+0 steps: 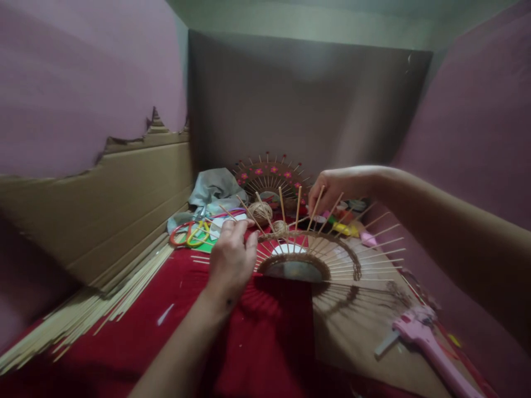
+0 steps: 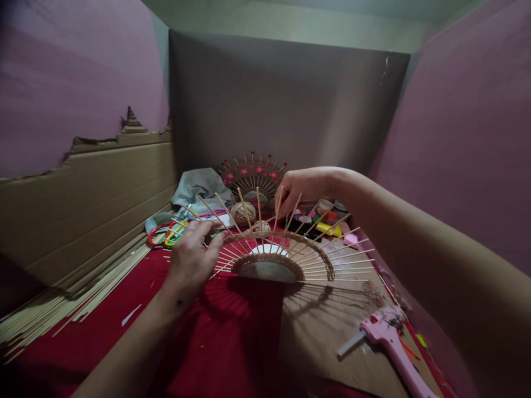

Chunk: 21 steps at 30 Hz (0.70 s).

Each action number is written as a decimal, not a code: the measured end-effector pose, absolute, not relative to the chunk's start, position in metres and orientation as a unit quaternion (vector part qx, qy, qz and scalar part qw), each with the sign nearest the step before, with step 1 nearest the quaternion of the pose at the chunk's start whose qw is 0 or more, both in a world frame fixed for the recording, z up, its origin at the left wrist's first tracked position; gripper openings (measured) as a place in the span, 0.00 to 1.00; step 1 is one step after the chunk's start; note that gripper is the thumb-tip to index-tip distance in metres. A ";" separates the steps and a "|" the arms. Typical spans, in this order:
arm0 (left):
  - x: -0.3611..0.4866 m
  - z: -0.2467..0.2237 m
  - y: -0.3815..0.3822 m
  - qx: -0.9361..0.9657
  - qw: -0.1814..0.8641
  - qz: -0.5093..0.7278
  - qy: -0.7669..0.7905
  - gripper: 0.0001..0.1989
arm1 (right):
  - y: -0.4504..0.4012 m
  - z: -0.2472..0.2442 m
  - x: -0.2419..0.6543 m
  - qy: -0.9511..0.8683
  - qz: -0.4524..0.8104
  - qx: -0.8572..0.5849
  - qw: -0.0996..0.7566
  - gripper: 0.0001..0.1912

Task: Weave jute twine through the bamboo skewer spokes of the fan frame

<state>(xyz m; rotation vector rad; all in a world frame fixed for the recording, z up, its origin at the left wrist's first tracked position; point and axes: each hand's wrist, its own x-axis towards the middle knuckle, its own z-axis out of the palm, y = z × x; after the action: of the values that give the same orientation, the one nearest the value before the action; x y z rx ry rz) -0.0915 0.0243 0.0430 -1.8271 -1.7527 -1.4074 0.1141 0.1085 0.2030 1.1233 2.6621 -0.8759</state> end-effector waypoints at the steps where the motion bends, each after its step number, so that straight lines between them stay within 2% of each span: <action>1: -0.091 0.043 0.023 -0.626 0.116 -0.470 -0.611 0.09 | 0.108 0.203 0.114 0.882 -0.284 0.371 0.062 0.10; 7: -0.078 0.044 0.007 -0.615 0.051 -0.511 -0.598 0.15 | 0.109 0.202 0.114 0.888 -0.287 0.356 0.047 0.09; 12: -0.070 0.052 0.002 -0.601 0.009 -0.558 -0.571 0.14 | 0.110 0.200 0.117 0.862 -0.309 0.400 0.033 0.08; 17: -0.069 0.052 0.003 -0.586 -0.045 -0.596 -0.547 0.14 | 0.115 0.199 0.119 0.875 -0.316 0.366 0.031 0.09; 19: -0.069 0.053 0.005 -0.594 -0.094 -0.589 -0.540 0.14 | 0.116 0.199 0.119 0.878 -0.310 0.363 0.035 0.09; 21: -0.069 0.055 0.008 -0.599 -0.190 -0.581 -0.517 0.16 | 0.117 0.200 0.117 0.883 -0.299 0.360 0.036 0.10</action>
<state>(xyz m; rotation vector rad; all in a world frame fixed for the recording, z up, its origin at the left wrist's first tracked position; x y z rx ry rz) -0.0686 0.0085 0.0547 -2.1515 -1.8577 -2.0844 0.1173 0.1168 0.1998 1.1048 2.7134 -0.9191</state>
